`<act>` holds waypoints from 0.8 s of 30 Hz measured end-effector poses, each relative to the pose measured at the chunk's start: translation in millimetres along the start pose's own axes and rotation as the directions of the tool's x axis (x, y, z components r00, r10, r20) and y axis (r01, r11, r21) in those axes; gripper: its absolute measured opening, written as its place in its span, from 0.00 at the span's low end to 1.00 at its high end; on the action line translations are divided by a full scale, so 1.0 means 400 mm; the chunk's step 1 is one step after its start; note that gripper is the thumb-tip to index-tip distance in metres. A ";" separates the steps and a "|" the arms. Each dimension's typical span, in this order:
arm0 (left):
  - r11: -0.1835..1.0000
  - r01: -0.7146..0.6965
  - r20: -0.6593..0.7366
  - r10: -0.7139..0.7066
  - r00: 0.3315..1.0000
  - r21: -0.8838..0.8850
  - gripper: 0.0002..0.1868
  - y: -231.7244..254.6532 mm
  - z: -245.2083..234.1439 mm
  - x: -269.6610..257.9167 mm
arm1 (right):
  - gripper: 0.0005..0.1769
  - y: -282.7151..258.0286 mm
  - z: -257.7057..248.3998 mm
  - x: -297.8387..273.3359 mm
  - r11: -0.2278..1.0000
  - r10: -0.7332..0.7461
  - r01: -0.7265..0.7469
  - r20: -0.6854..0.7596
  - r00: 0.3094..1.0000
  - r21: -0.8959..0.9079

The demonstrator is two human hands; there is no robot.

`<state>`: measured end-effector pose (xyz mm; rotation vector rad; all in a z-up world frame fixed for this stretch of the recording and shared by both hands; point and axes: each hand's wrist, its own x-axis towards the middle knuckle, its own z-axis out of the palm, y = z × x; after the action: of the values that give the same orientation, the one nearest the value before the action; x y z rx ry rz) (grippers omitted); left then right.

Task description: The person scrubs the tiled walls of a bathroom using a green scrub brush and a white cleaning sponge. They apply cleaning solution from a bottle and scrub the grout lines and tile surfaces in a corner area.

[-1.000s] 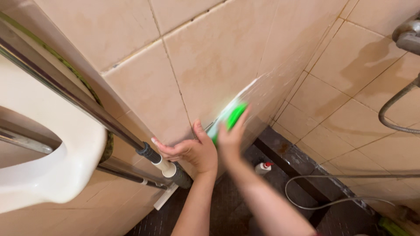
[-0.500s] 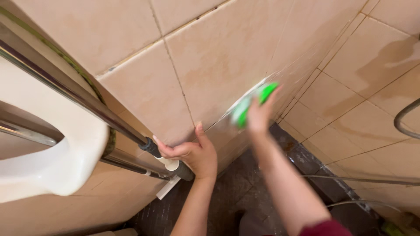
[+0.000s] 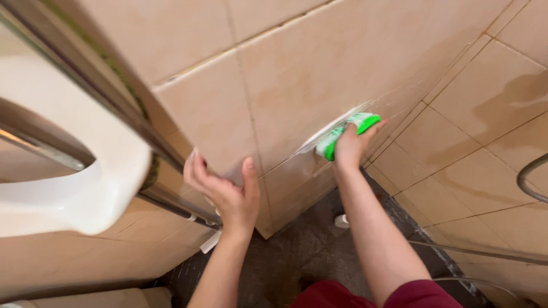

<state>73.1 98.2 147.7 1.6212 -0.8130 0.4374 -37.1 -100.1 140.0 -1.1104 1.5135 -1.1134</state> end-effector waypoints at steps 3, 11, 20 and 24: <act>0.990 -0.142 -0.012 0.141 0.990 -0.024 0.44 -0.014 -0.010 0.044 | 0.58 0.090 0.054 -0.158 0.960 -0.266 0.268 0.033 0.963 -0.077; 0.952 -0.300 0.033 0.302 0.953 -0.058 0.44 -0.070 -0.002 0.055 | 0.53 0.081 0.069 -0.144 0.982 -0.027 0.033 -0.032 0.999 0.186; 0.907 -0.345 0.109 0.379 0.919 -0.240 0.41 -0.079 -0.035 0.070 | 0.54 0.092 0.123 -0.224 0.984 -0.081 0.096 -0.101 0.992 0.153; 0.878 -0.387 0.102 0.429 0.898 -0.283 0.41 -0.096 -0.021 0.069 | 0.52 0.123 0.141 -0.288 0.997 -0.066 0.059 -0.142 0.988 -0.056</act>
<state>120.6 100.9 141.5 1.2500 -1.2949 0.4785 30.4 13.1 101.1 -1.1397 1.6369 -1.2263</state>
